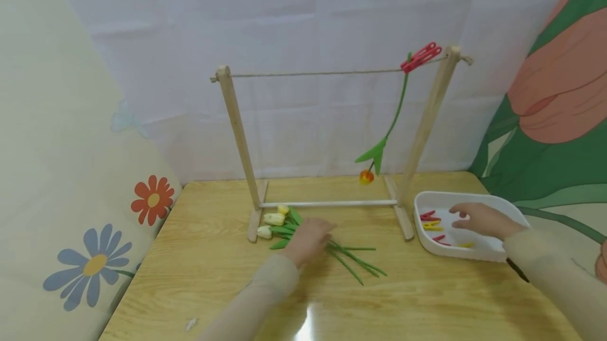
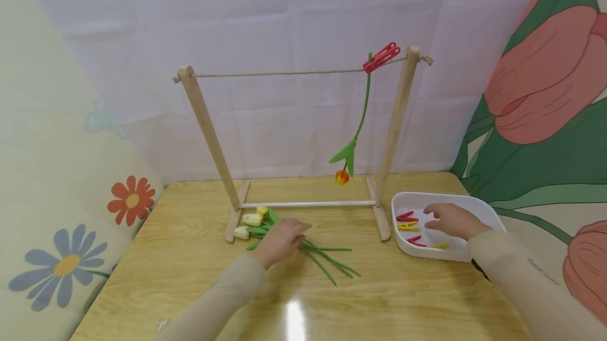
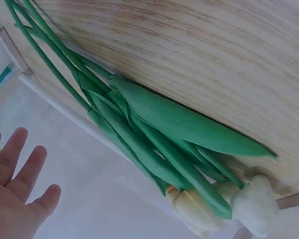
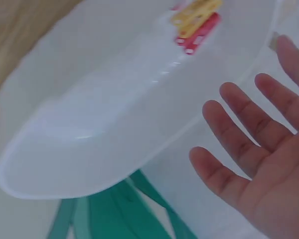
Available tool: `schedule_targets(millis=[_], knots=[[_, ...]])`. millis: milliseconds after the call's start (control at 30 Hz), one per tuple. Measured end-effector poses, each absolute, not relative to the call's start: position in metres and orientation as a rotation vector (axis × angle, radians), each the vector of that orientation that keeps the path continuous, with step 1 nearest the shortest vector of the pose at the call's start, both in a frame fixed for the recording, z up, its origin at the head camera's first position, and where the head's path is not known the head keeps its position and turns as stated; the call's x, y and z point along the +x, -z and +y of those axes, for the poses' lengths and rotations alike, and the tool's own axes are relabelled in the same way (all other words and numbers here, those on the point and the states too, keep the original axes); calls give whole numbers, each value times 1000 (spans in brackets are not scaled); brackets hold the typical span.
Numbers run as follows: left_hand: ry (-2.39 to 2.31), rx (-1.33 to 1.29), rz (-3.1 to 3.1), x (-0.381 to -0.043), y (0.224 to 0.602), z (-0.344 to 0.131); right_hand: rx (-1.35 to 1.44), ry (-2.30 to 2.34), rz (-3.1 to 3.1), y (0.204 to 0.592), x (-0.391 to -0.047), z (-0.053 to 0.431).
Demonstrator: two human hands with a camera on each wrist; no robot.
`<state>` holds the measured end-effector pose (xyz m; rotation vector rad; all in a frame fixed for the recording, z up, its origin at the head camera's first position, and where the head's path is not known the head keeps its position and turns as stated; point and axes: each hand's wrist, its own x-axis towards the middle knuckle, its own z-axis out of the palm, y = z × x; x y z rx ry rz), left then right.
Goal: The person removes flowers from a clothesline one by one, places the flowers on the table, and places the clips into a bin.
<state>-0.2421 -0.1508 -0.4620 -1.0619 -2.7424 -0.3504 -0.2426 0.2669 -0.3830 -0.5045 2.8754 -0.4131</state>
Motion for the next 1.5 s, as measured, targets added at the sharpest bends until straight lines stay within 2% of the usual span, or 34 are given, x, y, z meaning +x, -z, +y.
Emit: schedule_targets(millis=[367,633,933,1167,1300,1500], knots=[[509,-1028,-2613,-234,432,-150,-834,452,3324,334,-232,235],[586,-1000,-2561,-233,420,-148,-944,555,3459,297,-228,219],[825,-970,-2568,-229,404,-145,-1101,622,3536,274,-230,208],[1132,-835,-2636,-228,382,-138,-1279,731,3616,253,-231,191],[1154,-816,-2659,-230,370,-133,-1415,703,3646,248,-235,183],[1050,-855,-2670,-234,350,-128,-1476,675,3684,240,-240,175]])
